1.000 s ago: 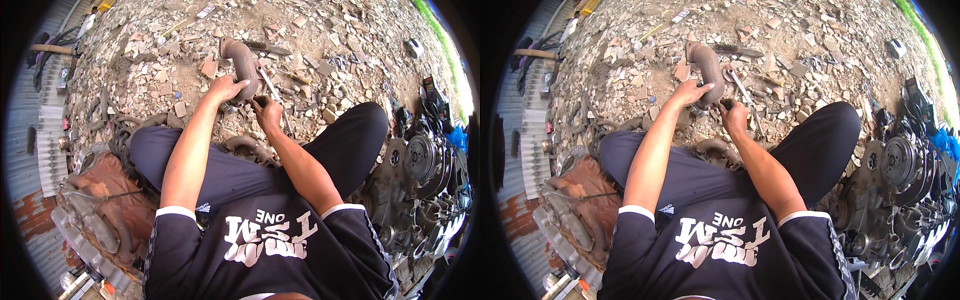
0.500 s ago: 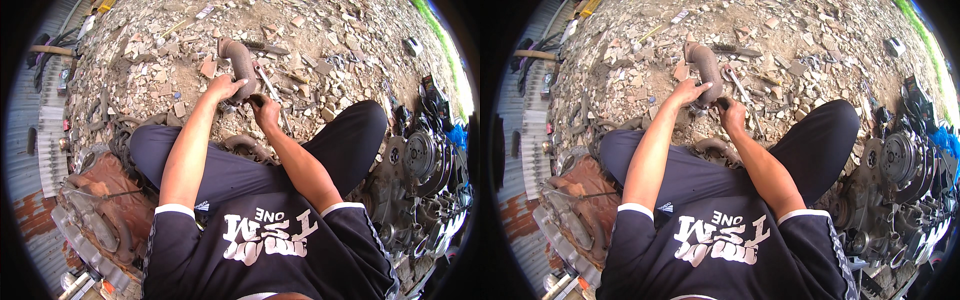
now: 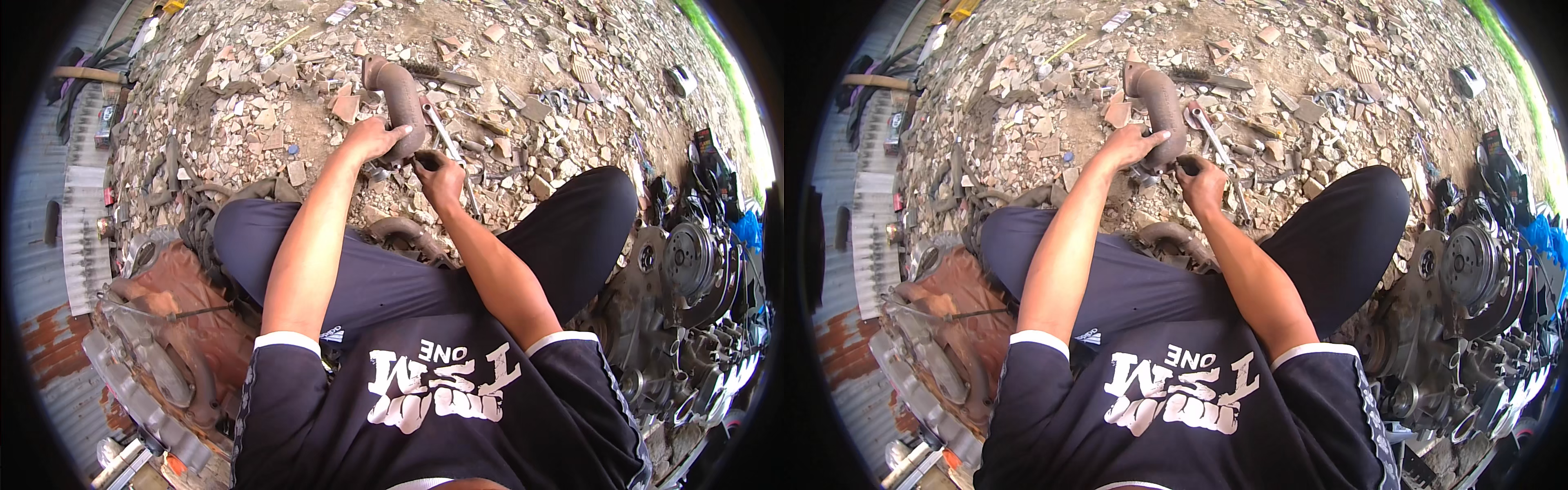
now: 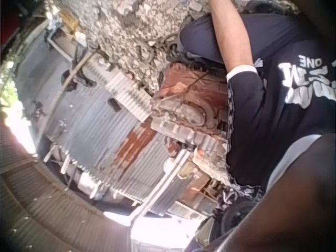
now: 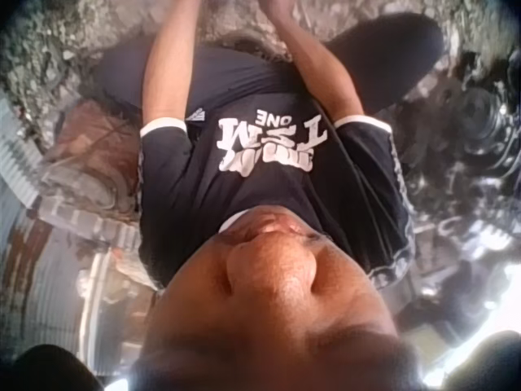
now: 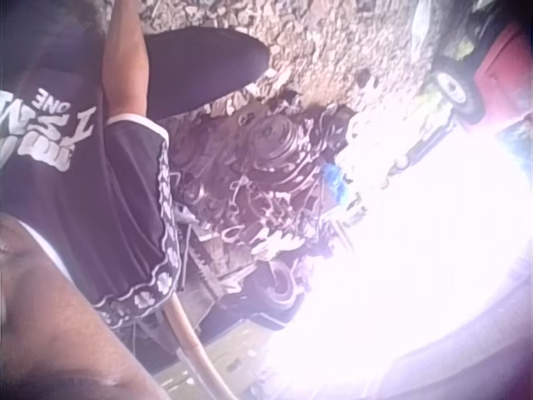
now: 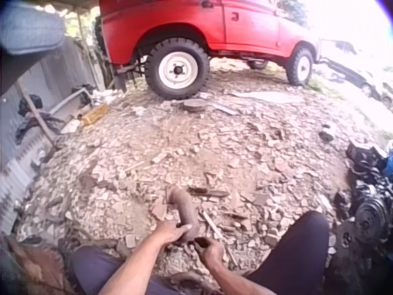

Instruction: The person sits on the ground and uses a wrench to loosen and remove bolts from a metal exhaust manifold. They then pick up a second manifold piece and attempt to fit it onto the first, adjusting the position and checking alignment.

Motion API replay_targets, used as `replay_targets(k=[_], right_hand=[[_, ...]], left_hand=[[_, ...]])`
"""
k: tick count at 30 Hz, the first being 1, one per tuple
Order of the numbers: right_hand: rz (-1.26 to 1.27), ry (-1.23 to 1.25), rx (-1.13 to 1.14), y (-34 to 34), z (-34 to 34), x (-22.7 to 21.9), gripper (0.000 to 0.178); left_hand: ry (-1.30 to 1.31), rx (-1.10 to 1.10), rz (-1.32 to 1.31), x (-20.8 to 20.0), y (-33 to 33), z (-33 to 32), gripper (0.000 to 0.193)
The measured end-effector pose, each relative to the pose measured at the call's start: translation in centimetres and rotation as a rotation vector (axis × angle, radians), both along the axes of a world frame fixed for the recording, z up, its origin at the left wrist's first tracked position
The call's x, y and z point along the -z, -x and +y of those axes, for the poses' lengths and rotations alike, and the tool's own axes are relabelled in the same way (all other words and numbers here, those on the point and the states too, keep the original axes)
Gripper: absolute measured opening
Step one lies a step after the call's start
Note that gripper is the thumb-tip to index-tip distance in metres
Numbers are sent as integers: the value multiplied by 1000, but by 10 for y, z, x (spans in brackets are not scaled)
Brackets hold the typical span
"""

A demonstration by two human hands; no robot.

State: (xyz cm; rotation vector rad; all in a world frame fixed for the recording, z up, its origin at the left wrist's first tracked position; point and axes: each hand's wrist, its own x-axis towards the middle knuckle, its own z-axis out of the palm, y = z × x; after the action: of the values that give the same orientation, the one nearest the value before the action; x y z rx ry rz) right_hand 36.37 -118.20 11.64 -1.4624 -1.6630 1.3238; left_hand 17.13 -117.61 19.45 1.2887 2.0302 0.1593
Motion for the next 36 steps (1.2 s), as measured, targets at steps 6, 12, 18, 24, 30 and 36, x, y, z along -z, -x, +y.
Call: replay_targets(k=[6,12,18,24,30,36], right_hand=[[-32,193,28,2,1,-11,28],[20,222,7,3,2,1,30],[-63,250,27,5,2,3,29],[86,173,57,7,3,30,27],[-102,97,73,8,-2,-10,24],[-94,134,80,9,1,17,26]], left_hand=[[-8,-12,-11,6,3,-4,87],[1,-11,-17,11,5,-3,85],[-24,9,68,6,0,-4,80],[-16,21,46,0,-2,0,80],[7,22,51,6,0,-2,77],[4,25,52,9,2,-2,77]])
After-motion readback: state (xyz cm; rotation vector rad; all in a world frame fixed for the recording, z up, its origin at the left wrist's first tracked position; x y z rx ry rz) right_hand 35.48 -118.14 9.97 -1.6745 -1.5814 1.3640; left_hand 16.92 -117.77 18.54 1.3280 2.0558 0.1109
